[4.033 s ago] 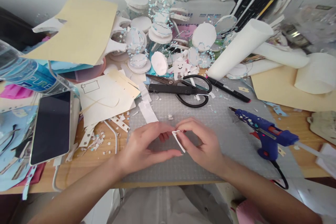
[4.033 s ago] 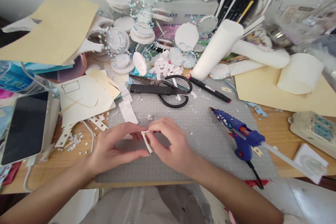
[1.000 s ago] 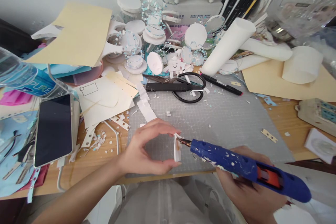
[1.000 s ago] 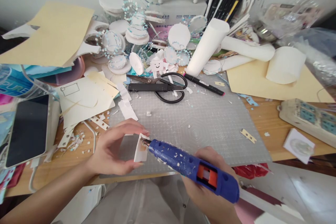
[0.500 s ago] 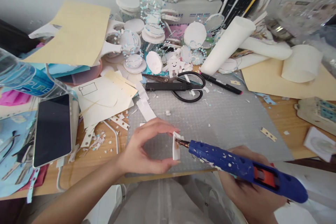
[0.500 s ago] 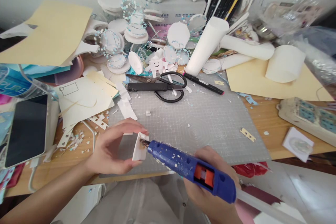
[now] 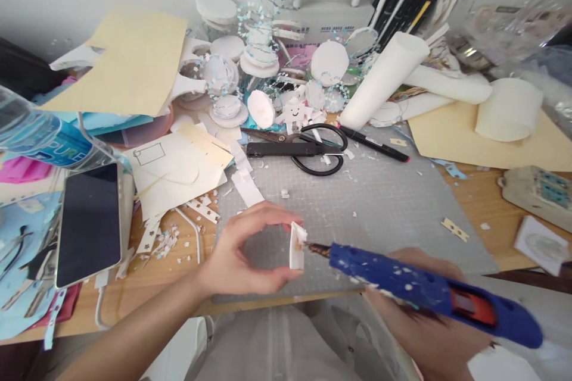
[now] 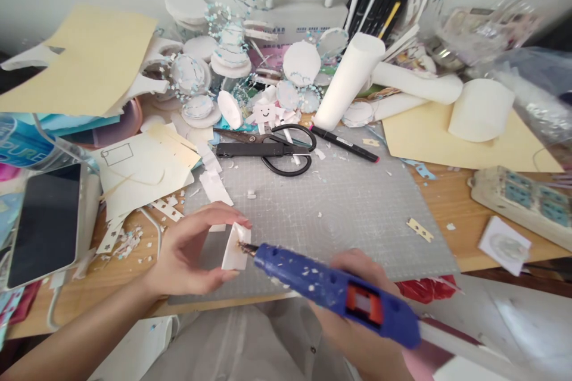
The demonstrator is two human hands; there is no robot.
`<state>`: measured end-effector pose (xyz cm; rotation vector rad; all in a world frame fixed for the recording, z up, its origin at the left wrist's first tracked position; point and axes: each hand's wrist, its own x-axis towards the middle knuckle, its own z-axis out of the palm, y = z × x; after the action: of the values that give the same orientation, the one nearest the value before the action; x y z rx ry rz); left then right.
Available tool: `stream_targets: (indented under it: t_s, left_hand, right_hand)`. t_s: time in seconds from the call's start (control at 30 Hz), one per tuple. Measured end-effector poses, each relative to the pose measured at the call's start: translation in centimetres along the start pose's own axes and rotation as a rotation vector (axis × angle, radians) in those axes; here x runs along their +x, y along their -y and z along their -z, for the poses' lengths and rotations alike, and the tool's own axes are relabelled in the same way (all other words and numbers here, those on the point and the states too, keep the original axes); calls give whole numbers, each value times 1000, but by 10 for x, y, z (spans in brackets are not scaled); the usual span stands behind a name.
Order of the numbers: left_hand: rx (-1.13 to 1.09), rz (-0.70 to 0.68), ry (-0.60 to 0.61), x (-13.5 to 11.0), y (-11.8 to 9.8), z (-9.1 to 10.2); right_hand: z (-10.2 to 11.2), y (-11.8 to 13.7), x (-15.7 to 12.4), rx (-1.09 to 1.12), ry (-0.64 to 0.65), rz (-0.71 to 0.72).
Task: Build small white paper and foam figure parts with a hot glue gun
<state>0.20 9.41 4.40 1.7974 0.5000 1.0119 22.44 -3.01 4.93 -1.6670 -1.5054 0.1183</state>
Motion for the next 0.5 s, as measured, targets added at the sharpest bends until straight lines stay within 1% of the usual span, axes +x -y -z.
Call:
stream_targets:
  t_s: [0.03, 0.07, 0.17, 0.2, 0.23, 0.3, 0.33, 0.43, 0.5]
  left_hand:
    - [-10, 11, -2, -1, 0, 0]
    - [-20, 24, -2, -1, 0, 0]
    - [-41, 67, 5, -3, -1, 1]
    - [-45, 77, 6, -3, -2, 1]
    - [-48, 85, 8, -4, -2, 1]
    - [-61, 100, 15, -4, -2, 1]
    - [-76, 109, 20, -3, -1, 1]
    - [-165, 140, 52, -2, 0, 3]
    - [-255, 170, 84, -1, 0, 4]
  right_hand:
    - [1, -5, 0, -36, -55, 14]
    - [2, -11, 2, -95, -140, 17]
    - [5, -38, 11, -354, -442, -46]
    - [7, -49, 15, -405, -485, -77]
    - [9, -59, 19, -420, -494, -111]
    - [13, -79, 25, -459, -450, -162]
    - [15, -88, 27, -478, -400, -184]
    - [20, -105, 28, -593, -189, -219]
    - [21, -109, 27, -643, -72, -213]
